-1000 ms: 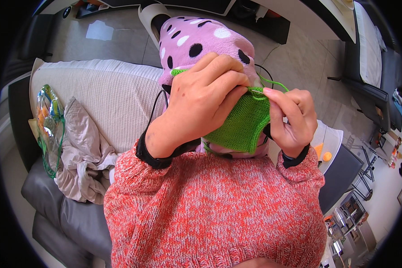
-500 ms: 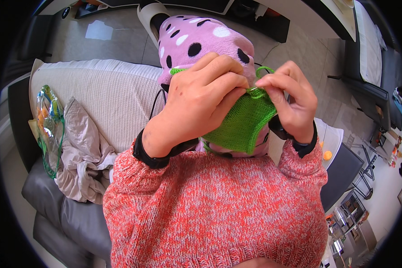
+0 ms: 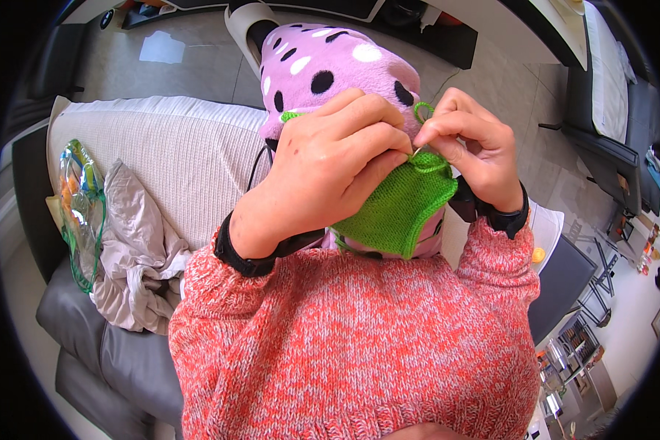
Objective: The person sews a small green knitted piece using a needle and green thread while seated on a sofa. The hands repeatedly insert the needle through the fabric and pull the thread to form stitches.
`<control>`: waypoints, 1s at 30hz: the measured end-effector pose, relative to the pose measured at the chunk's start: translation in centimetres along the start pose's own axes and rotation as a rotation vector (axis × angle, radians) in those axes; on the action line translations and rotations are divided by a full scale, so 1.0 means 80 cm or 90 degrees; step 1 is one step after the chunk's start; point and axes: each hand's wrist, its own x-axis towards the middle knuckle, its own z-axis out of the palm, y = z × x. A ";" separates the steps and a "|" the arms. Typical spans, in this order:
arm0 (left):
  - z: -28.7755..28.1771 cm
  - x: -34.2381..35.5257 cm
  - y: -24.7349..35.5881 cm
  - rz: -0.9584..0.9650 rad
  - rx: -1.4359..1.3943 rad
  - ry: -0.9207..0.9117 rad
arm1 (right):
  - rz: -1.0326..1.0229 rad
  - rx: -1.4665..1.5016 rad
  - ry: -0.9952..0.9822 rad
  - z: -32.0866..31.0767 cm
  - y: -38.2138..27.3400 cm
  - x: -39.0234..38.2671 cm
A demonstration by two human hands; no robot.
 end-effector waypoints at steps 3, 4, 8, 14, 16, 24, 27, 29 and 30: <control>0.001 0.000 -0.001 -0.006 -0.010 0.008 | -0.008 -0.005 -0.014 0.002 -0.003 0.004; 0.001 0.001 -0.001 -0.006 -0.016 0.013 | -0.008 0.001 -0.016 0.004 -0.003 0.006; 0.002 0.001 -0.003 -0.009 -0.034 0.029 | 0.012 -0.103 0.078 0.015 -0.012 0.001; 0.008 0.002 -0.002 -0.001 -0.028 0.057 | -0.105 -0.388 0.114 0.040 -0.031 -0.014; 0.011 0.001 -0.002 0.001 -0.021 0.081 | -0.117 -0.441 0.122 0.055 -0.033 -0.019; 0.014 -0.002 -0.002 0.007 -0.011 0.092 | -0.222 -0.564 0.162 0.054 -0.017 -0.021; 0.013 -0.003 0.001 0.008 -0.007 0.090 | -0.261 -0.602 0.182 0.053 -0.021 -0.018; 0.012 -0.004 0.004 0.008 0.012 0.080 | -0.298 -0.599 0.197 0.052 -0.026 -0.015; 0.013 -0.005 0.006 0.009 0.029 0.072 | -0.292 -0.443 0.215 0.051 -0.029 -0.016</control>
